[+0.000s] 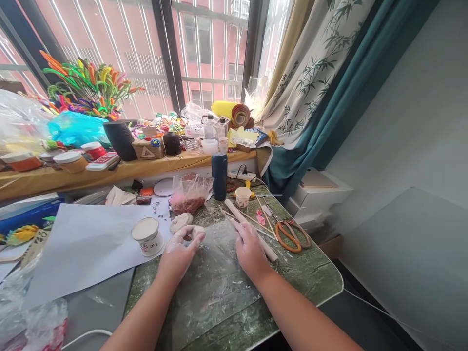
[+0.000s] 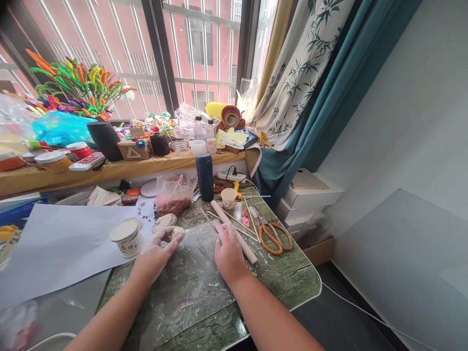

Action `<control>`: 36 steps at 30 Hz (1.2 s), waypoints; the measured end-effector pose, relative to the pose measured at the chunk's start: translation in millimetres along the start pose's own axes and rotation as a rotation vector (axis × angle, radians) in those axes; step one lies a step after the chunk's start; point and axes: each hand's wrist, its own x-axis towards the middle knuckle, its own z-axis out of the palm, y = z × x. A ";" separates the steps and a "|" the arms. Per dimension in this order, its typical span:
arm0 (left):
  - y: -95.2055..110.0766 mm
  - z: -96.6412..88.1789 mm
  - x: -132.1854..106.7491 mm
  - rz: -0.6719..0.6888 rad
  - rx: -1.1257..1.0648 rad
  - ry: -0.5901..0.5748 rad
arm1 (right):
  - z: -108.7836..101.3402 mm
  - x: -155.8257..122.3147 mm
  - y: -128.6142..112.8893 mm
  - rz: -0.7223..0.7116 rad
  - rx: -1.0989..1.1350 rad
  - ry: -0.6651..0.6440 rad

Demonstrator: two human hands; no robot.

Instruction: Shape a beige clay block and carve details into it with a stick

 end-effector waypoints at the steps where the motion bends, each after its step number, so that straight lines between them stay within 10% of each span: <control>1: 0.2 -0.3 1.2 -0.059 -0.143 0.010 | -0.6 -0.6 0.2 -0.013 0.008 0.015; 7: 4.6 -0.5 2.7 -0.269 -0.943 -0.111 | -1.6 -0.9 -1.4 -0.093 0.078 0.083; 12: 2.5 -1.7 3.1 -0.313 -1.069 -0.171 | -3.6 -0.6 -1.8 -0.084 0.123 0.173; 19: -6.8 -0.7 5.2 -0.007 -0.455 0.004 | -7.3 -0.6 -4.1 -0.090 0.164 0.159; 26: -1.8 7.5 -7.1 0.360 0.310 -0.218 | -7.5 2.8 -5.3 -0.027 0.189 0.134; 32: -2.1 12.6 2.8 0.307 0.477 -0.105 | -1.7 4.8 -3.3 0.069 0.261 0.047; 36: 15.1 34.8 -11.0 0.472 0.369 -0.290 | 3.2 6.6 0.1 0.145 0.282 0.052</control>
